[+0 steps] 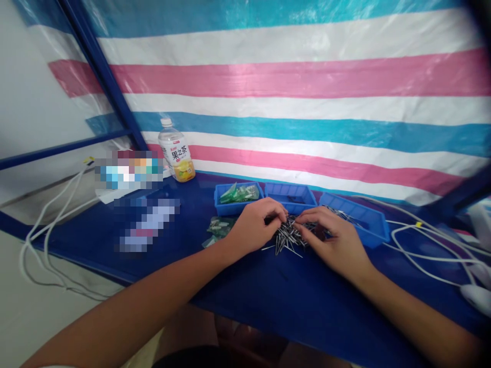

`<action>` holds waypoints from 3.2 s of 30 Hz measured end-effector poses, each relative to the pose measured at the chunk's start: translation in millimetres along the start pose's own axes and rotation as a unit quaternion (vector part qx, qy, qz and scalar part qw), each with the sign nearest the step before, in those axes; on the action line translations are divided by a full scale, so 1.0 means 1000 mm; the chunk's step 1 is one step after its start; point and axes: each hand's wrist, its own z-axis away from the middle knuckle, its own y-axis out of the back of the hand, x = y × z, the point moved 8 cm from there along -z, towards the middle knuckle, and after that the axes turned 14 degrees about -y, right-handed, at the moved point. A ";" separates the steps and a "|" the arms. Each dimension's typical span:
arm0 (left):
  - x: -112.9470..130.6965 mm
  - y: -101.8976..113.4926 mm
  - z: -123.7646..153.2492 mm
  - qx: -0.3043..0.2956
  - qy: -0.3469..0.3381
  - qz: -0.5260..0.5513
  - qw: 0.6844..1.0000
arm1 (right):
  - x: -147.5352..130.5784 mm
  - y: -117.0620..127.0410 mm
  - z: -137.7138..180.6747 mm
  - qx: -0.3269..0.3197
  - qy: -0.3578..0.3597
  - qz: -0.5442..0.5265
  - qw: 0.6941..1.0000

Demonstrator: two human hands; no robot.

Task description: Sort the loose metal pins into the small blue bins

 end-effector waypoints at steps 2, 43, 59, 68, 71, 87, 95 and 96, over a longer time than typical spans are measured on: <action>0.000 0.000 0.001 0.003 -0.002 -0.001 1.000 | 0.000 0.002 0.001 0.004 -0.007 -0.007 1.000; 0.011 -0.009 0.002 -0.041 0.054 0.010 0.998 | -0.003 0.010 0.004 0.036 -0.036 0.031 0.998; -0.006 -0.012 0.008 0.017 0.114 0.156 0.981 | -0.010 0.002 0.006 0.000 0.024 0.006 1.000; -0.012 -0.011 0.009 0.036 0.127 0.150 0.980 | -0.009 0.001 0.007 -0.005 0.006 -0.023 1.000; -0.012 -0.008 0.009 0.032 0.124 0.117 0.985 | 0.000 0.005 0.007 0.011 -0.035 -0.027 0.999; -0.008 -0.012 0.009 0.023 0.109 0.138 0.984 | -0.010 0.000 0.007 -0.001 0.032 0.028 0.999; -0.006 -0.017 0.010 0.032 0.127 0.204 0.970 | -0.005 -0.002 0.007 -0.015 -0.043 -0.018 0.999; -0.004 -0.016 0.010 0.032 0.122 0.196 0.972 | -0.004 -0.002 0.006 -0.018 -0.051 -0.032 0.998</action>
